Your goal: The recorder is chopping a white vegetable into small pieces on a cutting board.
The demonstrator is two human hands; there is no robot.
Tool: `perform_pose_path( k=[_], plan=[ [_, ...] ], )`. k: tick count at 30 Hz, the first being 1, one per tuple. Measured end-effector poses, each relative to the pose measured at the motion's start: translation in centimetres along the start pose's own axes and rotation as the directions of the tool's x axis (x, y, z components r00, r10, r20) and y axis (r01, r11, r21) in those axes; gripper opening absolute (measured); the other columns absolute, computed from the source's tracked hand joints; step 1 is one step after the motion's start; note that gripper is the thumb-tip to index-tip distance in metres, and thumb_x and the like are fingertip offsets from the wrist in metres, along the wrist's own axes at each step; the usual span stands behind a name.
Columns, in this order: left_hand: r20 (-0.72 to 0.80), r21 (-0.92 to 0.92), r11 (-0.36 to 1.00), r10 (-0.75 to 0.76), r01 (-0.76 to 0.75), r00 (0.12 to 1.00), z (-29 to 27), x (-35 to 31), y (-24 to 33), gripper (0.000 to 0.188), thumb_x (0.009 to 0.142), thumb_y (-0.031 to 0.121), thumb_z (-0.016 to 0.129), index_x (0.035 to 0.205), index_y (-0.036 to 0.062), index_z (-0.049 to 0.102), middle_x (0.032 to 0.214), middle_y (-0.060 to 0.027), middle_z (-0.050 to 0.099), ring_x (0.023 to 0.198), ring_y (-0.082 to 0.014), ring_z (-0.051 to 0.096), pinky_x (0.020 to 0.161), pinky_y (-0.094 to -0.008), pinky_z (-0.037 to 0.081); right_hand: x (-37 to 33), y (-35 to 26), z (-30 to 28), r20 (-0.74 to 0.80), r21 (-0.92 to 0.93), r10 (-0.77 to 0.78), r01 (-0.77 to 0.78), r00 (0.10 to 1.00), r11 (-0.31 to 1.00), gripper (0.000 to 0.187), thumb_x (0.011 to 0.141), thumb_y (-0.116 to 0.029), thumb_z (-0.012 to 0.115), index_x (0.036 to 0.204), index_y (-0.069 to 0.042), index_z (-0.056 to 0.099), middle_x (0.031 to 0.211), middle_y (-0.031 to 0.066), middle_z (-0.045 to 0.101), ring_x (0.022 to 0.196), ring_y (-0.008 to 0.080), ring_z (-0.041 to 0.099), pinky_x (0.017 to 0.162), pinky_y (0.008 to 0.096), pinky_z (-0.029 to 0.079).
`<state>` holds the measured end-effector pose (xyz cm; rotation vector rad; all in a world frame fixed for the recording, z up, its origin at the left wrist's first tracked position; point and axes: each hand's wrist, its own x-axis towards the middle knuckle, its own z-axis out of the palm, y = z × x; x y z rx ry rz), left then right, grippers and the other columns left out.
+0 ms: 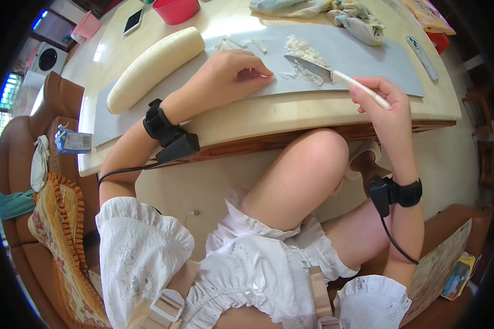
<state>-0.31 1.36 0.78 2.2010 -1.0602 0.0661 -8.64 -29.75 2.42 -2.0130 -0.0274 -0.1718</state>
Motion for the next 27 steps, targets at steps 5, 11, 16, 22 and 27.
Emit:
perform_pose_path(
  k=[5, 11, 16, 22, 27],
  plan=[
    [-0.013, 0.008, 1.000, 0.028, -0.028, 1.000, -0.1, -0.2, 0.1, 0.012, 0.092, 0.009, 0.076, 0.101, 0.0025, 0.077, 0.085, -0.0095, 0.071, 0.074, -0.0174, 0.064, 0.068, -0.0286, 0.053, -0.8, 2.1, -1.4, 0.098, -0.073, 0.158, -0.151, 0.983, 0.986, 0.028, 0.097, -0.021, 0.073, 0.113, 0.001, 0.073, 0.084, -0.0027, 0.066, 0.075, 0.0038, 0.054, 0.067, 0.0216, 0.044],
    [-0.022, 0.022, 0.998, 0.052, -0.052, 0.998, 0.0, -0.4, -0.1, 0.012, 0.092, 0.010, 0.075, 0.101, 0.0026, 0.077, 0.085, -0.0100, 0.071, 0.074, -0.0179, 0.065, 0.068, -0.0288, 0.054, -2.3, 1.5, -2.6, 0.118, -0.090, 0.188, -0.178, 0.975, 0.980, 0.025, 0.102, -0.019, 0.065, 0.118, 0.000, 0.070, 0.084, -0.0033, 0.061, 0.071, 0.0045, 0.047, 0.062, 0.0213, 0.039],
    [-0.001, 0.019, 1.000, 0.017, -0.017, 1.000, -0.2, -0.5, 0.1, 0.011, 0.092, 0.010, 0.075, 0.101, 0.0025, 0.077, 0.085, -0.0102, 0.071, 0.075, -0.0184, 0.066, 0.070, -0.0286, 0.054, -2.4, 0.3, -1.2, 0.085, 0.020, 0.046, -0.048, 0.995, 0.999, 0.025, 0.105, -0.015, 0.060, 0.123, 0.001, 0.063, 0.100, 0.0011, 0.067, 0.070, 0.0049, 0.051, 0.063, 0.0224, 0.044],
    [-0.011, -0.008, 1.000, 0.008, -0.008, 1.000, -0.3, -0.3, 0.2, 0.011, 0.092, 0.009, 0.075, 0.101, 0.0020, 0.076, 0.087, -0.0100, 0.071, 0.078, -0.0181, 0.067, 0.071, -0.0286, 0.054, -2.5, -0.3, 2.3, 0.128, -0.115, -0.221, 0.236, 0.967, 0.965, 0.027, 0.101, -0.006, 0.055, 0.127, -0.002, 0.063, 0.112, 0.0192, 0.071, 0.090, 0.0308, 0.070, 0.080, 0.0335, 0.053],
    [0.012, 0.004, 1.000, -0.030, 0.030, 0.999, -0.5, -0.2, 0.5, 0.010, 0.092, 0.008, 0.075, 0.100, 0.0015, 0.075, 0.088, -0.0096, 0.071, 0.079, -0.0167, 0.068, 0.072, -0.0283, 0.054, -3.0, -2.4, 2.9, 0.256, -0.325, -0.320, 0.393, 0.912, 0.860, 0.035, 0.095, -0.003, 0.057, 0.128, -0.006, 0.066, 0.111, 0.0185, 0.070, 0.089, 0.0390, 0.068, 0.076, 0.0438, 0.053]
  ],
)
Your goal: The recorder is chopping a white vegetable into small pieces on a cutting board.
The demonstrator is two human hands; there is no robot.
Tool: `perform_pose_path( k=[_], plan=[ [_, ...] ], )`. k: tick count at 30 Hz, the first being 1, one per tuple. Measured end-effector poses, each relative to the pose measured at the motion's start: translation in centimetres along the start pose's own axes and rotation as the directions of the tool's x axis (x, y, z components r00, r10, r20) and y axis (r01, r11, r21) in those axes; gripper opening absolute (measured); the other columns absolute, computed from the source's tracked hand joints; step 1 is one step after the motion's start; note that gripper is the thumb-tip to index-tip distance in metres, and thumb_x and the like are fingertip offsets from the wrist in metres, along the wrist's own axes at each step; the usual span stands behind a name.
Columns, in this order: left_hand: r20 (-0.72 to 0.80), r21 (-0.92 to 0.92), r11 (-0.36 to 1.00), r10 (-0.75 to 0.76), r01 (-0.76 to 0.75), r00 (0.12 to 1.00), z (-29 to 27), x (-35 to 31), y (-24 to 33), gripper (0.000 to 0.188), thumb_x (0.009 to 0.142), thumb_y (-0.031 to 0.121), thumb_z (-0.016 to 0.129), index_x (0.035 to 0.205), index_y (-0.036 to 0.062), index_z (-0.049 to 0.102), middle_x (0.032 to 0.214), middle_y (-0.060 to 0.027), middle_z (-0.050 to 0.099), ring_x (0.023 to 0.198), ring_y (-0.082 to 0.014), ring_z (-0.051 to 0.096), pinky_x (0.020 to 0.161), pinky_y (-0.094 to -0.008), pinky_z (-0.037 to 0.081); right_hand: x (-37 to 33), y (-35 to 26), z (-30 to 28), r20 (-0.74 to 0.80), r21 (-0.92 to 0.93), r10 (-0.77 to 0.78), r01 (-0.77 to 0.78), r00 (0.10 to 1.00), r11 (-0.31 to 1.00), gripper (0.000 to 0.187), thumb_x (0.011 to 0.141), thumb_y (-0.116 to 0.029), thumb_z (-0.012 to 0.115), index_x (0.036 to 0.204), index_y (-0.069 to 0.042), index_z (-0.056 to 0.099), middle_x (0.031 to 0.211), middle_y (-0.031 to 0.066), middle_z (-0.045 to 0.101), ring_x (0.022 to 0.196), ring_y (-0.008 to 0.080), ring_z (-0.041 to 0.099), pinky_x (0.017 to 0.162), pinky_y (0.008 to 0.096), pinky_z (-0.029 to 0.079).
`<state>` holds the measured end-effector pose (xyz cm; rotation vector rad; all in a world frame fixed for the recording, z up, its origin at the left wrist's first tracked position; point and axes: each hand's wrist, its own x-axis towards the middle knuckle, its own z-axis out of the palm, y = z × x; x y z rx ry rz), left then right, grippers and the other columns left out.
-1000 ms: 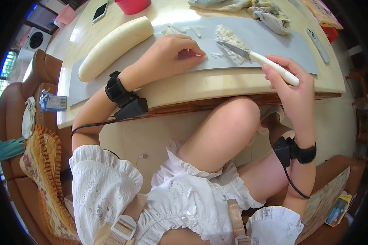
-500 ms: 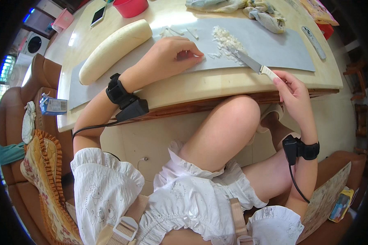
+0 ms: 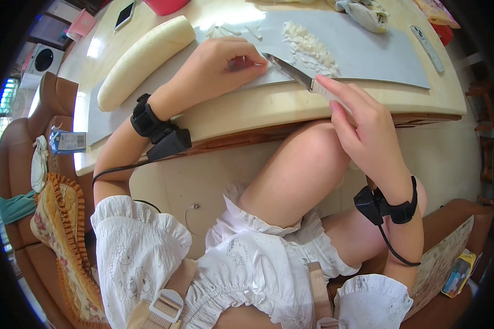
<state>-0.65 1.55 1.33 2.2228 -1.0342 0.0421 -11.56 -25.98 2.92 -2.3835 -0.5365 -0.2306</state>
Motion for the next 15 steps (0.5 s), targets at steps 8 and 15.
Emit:
perform_pose_path(
  k=[8, 15],
  plan=[
    [0.008, -0.030, 0.999, -0.025, 0.025, 1.000, 0.1, -0.2, 0.1, 0.010, 0.092, 0.007, 0.075, 0.099, 0.0005, 0.074, 0.090, -0.0095, 0.071, 0.080, -0.0166, 0.068, 0.074, -0.0276, 0.055, 1.5, 2.1, -0.8, -0.112, -0.134, 0.037, -0.052, 0.993, 0.990, 0.031, 0.094, -0.009, 0.058, 0.124, -0.006, 0.066, 0.101, 0.0196, 0.071, 0.085, 0.0401, 0.067, 0.075, 0.0461, 0.052],
    [0.024, 0.005, 1.000, -0.015, 0.015, 1.000, -0.1, -0.1, 0.3, 0.010, 0.092, 0.007, 0.075, 0.100, 0.0011, 0.074, 0.088, -0.0085, 0.071, 0.080, -0.0154, 0.068, 0.073, -0.0277, 0.055, 1.0, 0.6, 0.4, -0.116, -0.118, -0.065, 0.052, 0.991, 0.992, 0.034, 0.094, -0.008, 0.058, 0.127, -0.006, 0.064, 0.100, 0.0205, 0.071, 0.087, 0.0411, 0.067, 0.074, 0.0474, 0.053]
  ],
)
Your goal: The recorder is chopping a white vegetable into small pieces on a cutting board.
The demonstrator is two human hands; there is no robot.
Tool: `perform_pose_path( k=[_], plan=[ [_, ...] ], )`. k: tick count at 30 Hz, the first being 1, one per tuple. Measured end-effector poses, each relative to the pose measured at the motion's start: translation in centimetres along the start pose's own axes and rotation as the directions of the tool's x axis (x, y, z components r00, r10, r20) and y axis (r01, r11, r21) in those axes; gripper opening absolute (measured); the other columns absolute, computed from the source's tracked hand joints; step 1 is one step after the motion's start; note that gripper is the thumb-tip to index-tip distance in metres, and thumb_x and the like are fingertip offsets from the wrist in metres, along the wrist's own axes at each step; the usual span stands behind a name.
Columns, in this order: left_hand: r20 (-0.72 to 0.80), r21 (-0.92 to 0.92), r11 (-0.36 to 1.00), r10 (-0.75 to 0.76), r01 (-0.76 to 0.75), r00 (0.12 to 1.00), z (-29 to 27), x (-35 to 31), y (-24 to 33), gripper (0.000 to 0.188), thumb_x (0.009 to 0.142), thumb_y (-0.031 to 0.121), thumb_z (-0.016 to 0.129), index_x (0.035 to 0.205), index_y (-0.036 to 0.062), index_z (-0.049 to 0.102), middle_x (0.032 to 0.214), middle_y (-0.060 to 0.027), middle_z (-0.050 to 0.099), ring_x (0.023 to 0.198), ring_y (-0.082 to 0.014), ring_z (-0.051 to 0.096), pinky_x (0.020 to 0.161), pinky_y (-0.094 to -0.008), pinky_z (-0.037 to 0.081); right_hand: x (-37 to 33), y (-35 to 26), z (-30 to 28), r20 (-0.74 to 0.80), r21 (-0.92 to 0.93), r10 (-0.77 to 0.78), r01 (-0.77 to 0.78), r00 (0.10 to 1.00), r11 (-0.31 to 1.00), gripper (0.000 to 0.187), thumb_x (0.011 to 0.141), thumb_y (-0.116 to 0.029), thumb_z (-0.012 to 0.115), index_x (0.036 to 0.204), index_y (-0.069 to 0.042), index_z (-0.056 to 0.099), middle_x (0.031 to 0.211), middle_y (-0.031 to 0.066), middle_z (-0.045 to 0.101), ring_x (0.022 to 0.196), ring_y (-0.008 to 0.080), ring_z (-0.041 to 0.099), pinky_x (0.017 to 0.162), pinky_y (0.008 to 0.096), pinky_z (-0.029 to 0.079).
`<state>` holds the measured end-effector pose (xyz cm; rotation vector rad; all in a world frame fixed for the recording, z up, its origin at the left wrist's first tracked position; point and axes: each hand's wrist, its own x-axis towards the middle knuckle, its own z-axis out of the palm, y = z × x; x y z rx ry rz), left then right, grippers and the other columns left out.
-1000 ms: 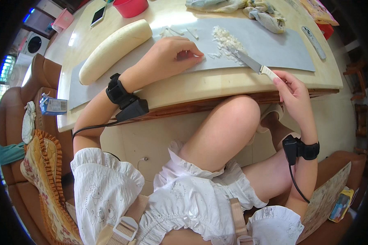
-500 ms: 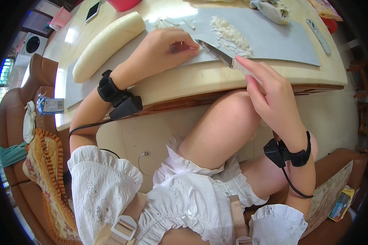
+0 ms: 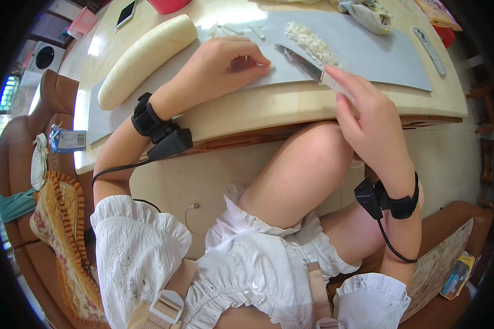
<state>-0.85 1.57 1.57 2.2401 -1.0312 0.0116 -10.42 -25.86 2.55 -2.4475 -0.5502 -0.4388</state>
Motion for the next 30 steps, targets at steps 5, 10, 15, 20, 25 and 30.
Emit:
perform_pose_path(
  k=[5, 10, 15, 20, 25, 30],
  plan=[
    [-0.021, -0.015, 1.000, 0.008, -0.008, 1.000, 0.1, -0.1, -0.2, 0.010, 0.092, 0.007, 0.075, 0.100, 0.0008, 0.074, 0.086, -0.0079, 0.070, 0.078, -0.0151, 0.066, 0.071, -0.0278, 0.053, 0.1, 0.7, -0.4, 0.080, -0.099, 0.068, -0.059, 0.994, 0.993, 0.029, 0.094, -0.007, 0.060, 0.123, -0.007, 0.063, 0.098, 0.0203, 0.071, 0.083, 0.0421, 0.067, 0.073, 0.0486, 0.053],
    [-0.024, 0.002, 1.000, 0.011, -0.010, 1.000, 0.3, 0.0, -0.4, 0.010, 0.092, 0.008, 0.075, 0.100, 0.0014, 0.075, 0.086, -0.0078, 0.070, 0.077, -0.0147, 0.065, 0.072, -0.0274, 0.053, 0.5, 1.3, -0.7, 0.057, 0.029, 0.153, -0.154, 0.987, 0.988, 0.026, 0.093, -0.006, 0.060, 0.119, -0.006, 0.062, 0.091, 0.0230, 0.069, 0.078, 0.0421, 0.066, 0.069, 0.0478, 0.050],
    [-0.024, -0.005, 1.000, -0.014, 0.014, 1.000, 0.4, -0.1, 0.0, 0.012, 0.093, 0.009, 0.075, 0.103, 0.0024, 0.077, 0.083, -0.0060, 0.067, 0.073, -0.0120, 0.059, 0.069, -0.0270, 0.050, 0.0, 0.4, 1.4, 0.029, 0.234, 0.169, -0.171, 0.985, 0.957, 0.032, 0.092, -0.005, 0.059, 0.124, -0.004, 0.062, 0.092, 0.0240, 0.069, 0.075, 0.0419, 0.065, 0.070, 0.0453, 0.051],
    [-0.037, -0.020, 1.000, -0.001, 0.000, 0.999, 0.4, -0.1, -0.2, 0.013, 0.093, 0.010, 0.075, 0.104, 0.0031, 0.077, 0.082, -0.0044, 0.067, 0.071, -0.0108, 0.056, 0.067, -0.0264, 0.047, -0.3, 0.4, 2.7, -0.049, 0.198, -0.068, 0.076, 0.996, 0.977, 0.039, 0.092, -0.003, 0.059, 0.130, -0.005, 0.065, 0.097, 0.0220, 0.069, 0.080, 0.0401, 0.066, 0.071, 0.0449, 0.051],
    [-0.059, -0.010, 1.000, 0.023, -0.024, 0.998, 0.5, -0.2, -0.2, 0.013, 0.093, 0.010, 0.076, 0.103, 0.0033, 0.077, 0.081, -0.0039, 0.066, 0.070, -0.0104, 0.054, 0.066, -0.0259, 0.045, -0.5, -0.5, 2.6, 0.010, 0.193, -0.038, 0.035, 0.999, 0.981, 0.037, 0.092, -0.001, 0.059, 0.128, -0.005, 0.067, 0.095, 0.0200, 0.069, 0.078, 0.0375, 0.065, 0.071, 0.0435, 0.052],
    [-0.031, -0.094, 0.996, -0.008, 0.005, 0.999, 0.0, 0.1, 0.6, 0.011, 0.091, 0.007, 0.075, 0.098, -0.0013, 0.075, 0.085, -0.0116, 0.073, 0.071, -0.0169, 0.068, 0.065, -0.0278, 0.053, -0.5, -0.6, 2.6, -0.001, 0.176, -0.049, 0.048, 0.999, 0.983, 0.037, 0.091, -0.001, 0.060, 0.127, -0.005, 0.068, 0.093, 0.0193, 0.068, 0.076, 0.0360, 0.065, 0.070, 0.0425, 0.052]
  ],
)
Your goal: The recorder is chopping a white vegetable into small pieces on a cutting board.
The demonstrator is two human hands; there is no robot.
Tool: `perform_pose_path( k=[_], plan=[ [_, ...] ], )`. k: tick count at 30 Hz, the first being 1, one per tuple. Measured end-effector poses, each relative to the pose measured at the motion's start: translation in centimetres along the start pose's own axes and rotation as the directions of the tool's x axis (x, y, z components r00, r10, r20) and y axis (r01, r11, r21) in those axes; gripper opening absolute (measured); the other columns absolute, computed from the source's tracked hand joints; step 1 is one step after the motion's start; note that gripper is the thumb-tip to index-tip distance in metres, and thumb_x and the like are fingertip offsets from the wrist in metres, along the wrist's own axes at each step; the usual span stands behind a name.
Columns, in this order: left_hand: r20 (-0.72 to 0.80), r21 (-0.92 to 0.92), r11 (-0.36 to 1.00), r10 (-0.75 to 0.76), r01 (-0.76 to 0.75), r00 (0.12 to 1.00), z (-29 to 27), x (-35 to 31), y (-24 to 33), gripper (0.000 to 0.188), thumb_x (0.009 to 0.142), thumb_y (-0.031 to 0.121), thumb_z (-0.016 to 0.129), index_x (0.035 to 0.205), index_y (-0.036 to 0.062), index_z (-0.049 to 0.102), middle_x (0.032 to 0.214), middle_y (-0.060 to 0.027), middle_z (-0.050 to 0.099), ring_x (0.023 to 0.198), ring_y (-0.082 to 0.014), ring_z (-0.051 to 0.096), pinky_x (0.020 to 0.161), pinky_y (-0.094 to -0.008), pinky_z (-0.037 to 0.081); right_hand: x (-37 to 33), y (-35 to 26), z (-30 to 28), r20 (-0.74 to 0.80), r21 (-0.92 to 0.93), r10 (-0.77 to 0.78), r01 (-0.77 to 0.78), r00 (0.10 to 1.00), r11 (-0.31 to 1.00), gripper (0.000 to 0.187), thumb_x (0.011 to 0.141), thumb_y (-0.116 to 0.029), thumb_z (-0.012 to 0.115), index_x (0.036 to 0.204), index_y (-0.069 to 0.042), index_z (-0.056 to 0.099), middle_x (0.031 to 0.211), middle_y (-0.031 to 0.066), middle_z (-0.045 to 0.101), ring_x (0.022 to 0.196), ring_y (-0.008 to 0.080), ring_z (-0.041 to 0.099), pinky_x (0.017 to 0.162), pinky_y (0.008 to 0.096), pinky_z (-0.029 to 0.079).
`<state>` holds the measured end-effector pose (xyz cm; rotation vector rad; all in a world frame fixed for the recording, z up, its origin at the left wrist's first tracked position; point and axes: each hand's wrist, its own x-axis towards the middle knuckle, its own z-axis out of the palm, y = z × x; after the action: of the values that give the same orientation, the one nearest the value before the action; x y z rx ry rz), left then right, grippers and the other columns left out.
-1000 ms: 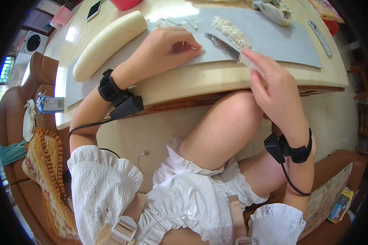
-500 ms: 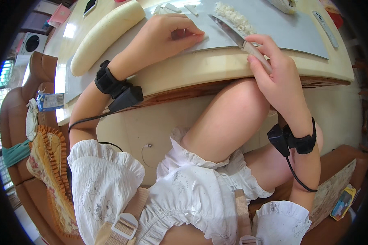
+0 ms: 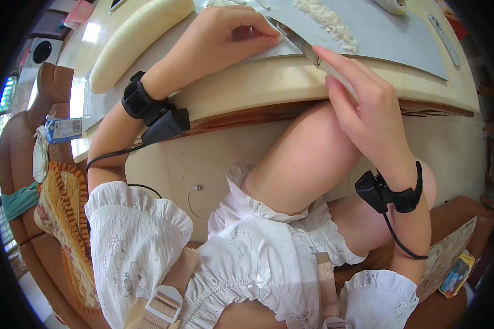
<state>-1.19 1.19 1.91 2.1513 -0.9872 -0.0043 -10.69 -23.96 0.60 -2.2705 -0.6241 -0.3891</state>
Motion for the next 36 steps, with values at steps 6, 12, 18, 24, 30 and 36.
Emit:
perform_pose_path(
  k=[6, 12, 18, 24, 30, 36],
  plan=[
    [0.012, 0.006, 0.999, -0.033, 0.033, 0.999, 0.1, -0.1, 0.1, 0.012, 0.091, 0.008, 0.076, 0.100, -0.0007, 0.076, 0.088, -0.0101, 0.074, 0.071, -0.0135, 0.067, 0.065, -0.0258, 0.053, -0.2, -0.3, -0.3, 0.074, -0.046, 0.070, -0.067, 0.995, 0.997, 0.041, 0.094, 0.003, 0.060, 0.134, -0.006, 0.066, 0.113, 0.0182, 0.072, 0.094, 0.0315, 0.070, 0.085, 0.0346, 0.054],
    [-0.003, 0.004, 1.000, -0.031, 0.031, 1.000, 0.1, -0.3, 0.0, 0.013, 0.091, 0.009, 0.076, 0.100, -0.0011, 0.076, 0.087, -0.0099, 0.075, 0.071, -0.0121, 0.067, 0.065, -0.0254, 0.053, -0.2, -0.5, 0.0, 0.071, -0.032, 0.066, -0.064, 0.995, 0.997, 0.041, 0.094, 0.004, 0.060, 0.133, -0.006, 0.066, 0.104, 0.0175, 0.071, 0.087, 0.0310, 0.068, 0.081, 0.0351, 0.054],
    [0.023, 0.029, 0.996, -0.090, 0.090, 0.996, -0.3, 0.0, 1.0, 0.013, 0.091, 0.008, 0.076, 0.100, -0.0011, 0.076, 0.087, -0.0090, 0.074, 0.071, -0.0111, 0.064, 0.065, -0.0243, 0.052, -0.7, -1.6, 1.0, 0.043, -0.192, 0.065, -0.056, 0.997, 0.980, 0.046, 0.092, 0.005, 0.062, 0.135, -0.009, 0.065, 0.096, 0.0142, 0.068, 0.079, 0.0298, 0.067, 0.072, 0.0359, 0.054],
    [0.014, 0.006, 0.999, -0.040, 0.040, 0.999, -0.1, 0.0, 0.2, 0.012, 0.091, 0.007, 0.076, 0.099, -0.0018, 0.076, 0.087, -0.0089, 0.075, 0.072, -0.0102, 0.063, 0.066, -0.0240, 0.051, -0.5, -2.3, 2.0, 0.031, -0.382, 0.059, -0.042, 0.998, 0.923, 0.052, 0.088, 0.006, 0.063, 0.137, -0.012, 0.064, 0.098, 0.0123, 0.067, 0.076, 0.0329, 0.065, 0.068, 0.0424, 0.054],
    [-0.012, -0.012, 0.996, -0.092, 0.091, 0.996, 0.0, 0.1, 1.1, 0.011, 0.091, 0.007, 0.076, 0.098, -0.0021, 0.076, 0.087, -0.0092, 0.075, 0.072, -0.0106, 0.064, 0.066, -0.0241, 0.051, 0.3, -2.7, 1.1, 0.089, -0.387, 0.082, -0.041, 0.993, 0.921, 0.047, 0.088, 0.004, 0.063, 0.133, -0.010, 0.065, 0.096, 0.0132, 0.066, 0.078, 0.0347, 0.065, 0.069, 0.0435, 0.053],
    [-0.007, -0.030, 0.998, -0.059, 0.059, 0.998, 0.2, -0.1, 0.2, 0.011, 0.090, 0.008, 0.077, 0.097, -0.0010, 0.076, 0.086, -0.0096, 0.075, 0.072, -0.0120, 0.066, 0.066, -0.0244, 0.052, 0.3, -1.6, -0.5, 0.059, -0.229, 0.133, -0.116, 0.989, 0.967, 0.040, 0.091, 0.002, 0.061, 0.130, -0.005, 0.066, 0.099, 0.0187, 0.070, 0.085, 0.0373, 0.068, 0.077, 0.0403, 0.054]
  ],
)
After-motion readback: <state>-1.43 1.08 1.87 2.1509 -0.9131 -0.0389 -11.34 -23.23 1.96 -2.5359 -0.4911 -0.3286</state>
